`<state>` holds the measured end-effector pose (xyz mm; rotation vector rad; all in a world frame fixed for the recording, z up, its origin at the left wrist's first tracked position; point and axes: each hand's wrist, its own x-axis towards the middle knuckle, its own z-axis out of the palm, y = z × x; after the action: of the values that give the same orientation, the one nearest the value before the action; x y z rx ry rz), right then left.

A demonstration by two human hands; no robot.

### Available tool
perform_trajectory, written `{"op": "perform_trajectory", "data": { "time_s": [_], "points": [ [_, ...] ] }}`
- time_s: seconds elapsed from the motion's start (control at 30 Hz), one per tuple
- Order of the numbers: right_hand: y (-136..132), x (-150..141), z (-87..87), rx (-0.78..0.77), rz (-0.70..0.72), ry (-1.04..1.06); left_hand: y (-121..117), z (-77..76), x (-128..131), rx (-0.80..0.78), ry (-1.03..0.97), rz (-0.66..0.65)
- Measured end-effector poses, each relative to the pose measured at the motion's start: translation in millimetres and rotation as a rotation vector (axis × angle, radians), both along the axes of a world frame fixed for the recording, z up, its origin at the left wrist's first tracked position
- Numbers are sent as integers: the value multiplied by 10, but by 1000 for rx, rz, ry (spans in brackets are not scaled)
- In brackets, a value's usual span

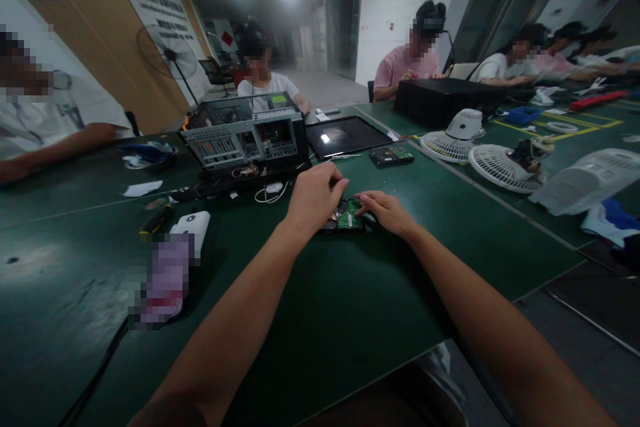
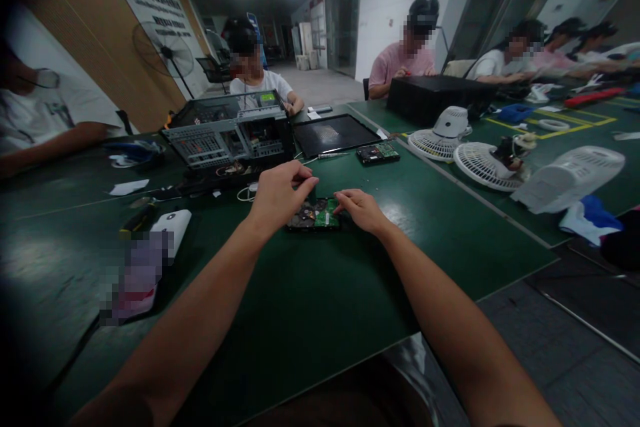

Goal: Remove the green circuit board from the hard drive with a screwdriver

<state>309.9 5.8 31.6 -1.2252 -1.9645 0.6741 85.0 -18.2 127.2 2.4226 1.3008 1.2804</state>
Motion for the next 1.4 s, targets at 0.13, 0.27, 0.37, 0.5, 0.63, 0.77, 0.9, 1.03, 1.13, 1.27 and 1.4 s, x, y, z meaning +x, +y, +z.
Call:
{"op": "perform_trajectory", "data": {
  "time_s": [0.13,0.27,0.37,0.5,0.63,0.77,0.9,1.03,1.13,1.27,1.4],
  "points": [
    [-17,10,13,-1,8,-25,12,-16,-2,-16,-20,-3],
    [-43,0,33,-13,0,-38,35,-46,-13,-28,-57,6],
    [-48,-7,36,-23,3,-36,44,-56,-18,-29,-69,16],
    [-39,-2,27,-22,6,-38,39,-49,-13,-25,-59,20],
    [-32,5,22,-24,15,-45,36,-33,-19,-15,-29,30],
    [-28,10,15,-38,12,-27,29,-7,-36,-8,5,31],
    [-19,20,1,-39,23,-15,11,14,-41,-14,29,39],
    [-12,27,-6,-46,28,-12,12,12,-41,-16,39,53],
    [-8,31,-9,-47,34,-12,27,10,-45,-11,55,45],
    [-5,37,-12,-37,43,-17,30,11,-40,10,68,42],
    [-4,38,-8,-39,52,-22,19,4,-20,4,58,49]
  ]
}}
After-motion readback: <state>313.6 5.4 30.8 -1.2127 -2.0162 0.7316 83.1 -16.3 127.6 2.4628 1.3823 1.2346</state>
